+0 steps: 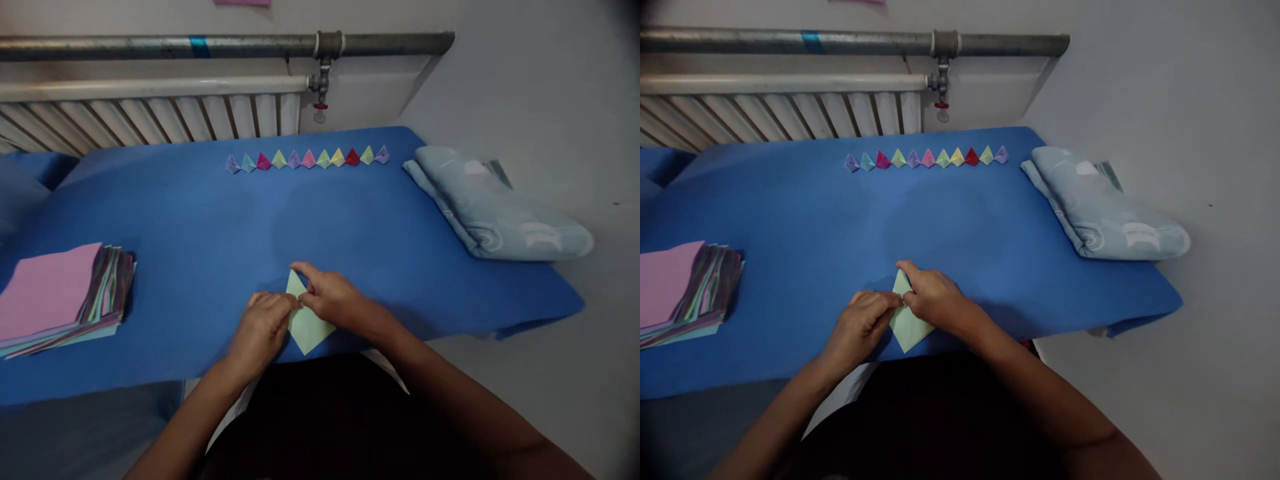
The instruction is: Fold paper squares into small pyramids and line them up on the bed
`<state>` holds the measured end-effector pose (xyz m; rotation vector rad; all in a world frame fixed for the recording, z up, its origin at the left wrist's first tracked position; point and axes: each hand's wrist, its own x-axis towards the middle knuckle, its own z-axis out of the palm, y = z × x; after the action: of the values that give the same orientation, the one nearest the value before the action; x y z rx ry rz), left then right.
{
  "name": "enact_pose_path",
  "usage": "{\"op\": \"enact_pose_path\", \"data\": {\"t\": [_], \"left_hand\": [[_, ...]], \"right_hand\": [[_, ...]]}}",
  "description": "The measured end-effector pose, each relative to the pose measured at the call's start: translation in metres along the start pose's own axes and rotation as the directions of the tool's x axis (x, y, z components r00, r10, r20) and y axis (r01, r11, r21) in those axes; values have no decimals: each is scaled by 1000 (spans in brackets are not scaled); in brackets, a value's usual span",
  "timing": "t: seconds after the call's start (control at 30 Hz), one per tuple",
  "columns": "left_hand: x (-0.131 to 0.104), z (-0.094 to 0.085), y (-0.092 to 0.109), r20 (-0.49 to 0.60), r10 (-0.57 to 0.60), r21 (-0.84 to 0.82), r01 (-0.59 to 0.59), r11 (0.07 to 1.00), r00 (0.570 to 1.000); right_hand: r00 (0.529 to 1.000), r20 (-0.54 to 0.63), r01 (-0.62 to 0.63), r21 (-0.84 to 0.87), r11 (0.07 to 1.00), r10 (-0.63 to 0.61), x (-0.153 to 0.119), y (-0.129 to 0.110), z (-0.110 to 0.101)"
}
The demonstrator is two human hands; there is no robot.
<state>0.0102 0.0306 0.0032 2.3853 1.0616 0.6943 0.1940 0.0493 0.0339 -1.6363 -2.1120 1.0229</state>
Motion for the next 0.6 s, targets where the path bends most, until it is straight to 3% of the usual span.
{"op": "enact_pose_path", "data": {"t": [0.1,0.27,0.4,0.6], "left_hand": [[-2,-2,-6,36,46,4,-46,999,998],[-6,-11,-10,81,97,-27,-95,995,992],[-9,-14,-3,133,118,20,-122,992,984],[-12,-1,5,-6,157,159,-154,975,988]], "right_hand": [[999,11,-38,24,999,38,-16,2,-3],[988,114,-129,227,965,106,-42,11,-3],[982,36,-186,301,935,184,-46,19,-2],[984,-54,-148,302,942,172,-47,26,-4]]}}
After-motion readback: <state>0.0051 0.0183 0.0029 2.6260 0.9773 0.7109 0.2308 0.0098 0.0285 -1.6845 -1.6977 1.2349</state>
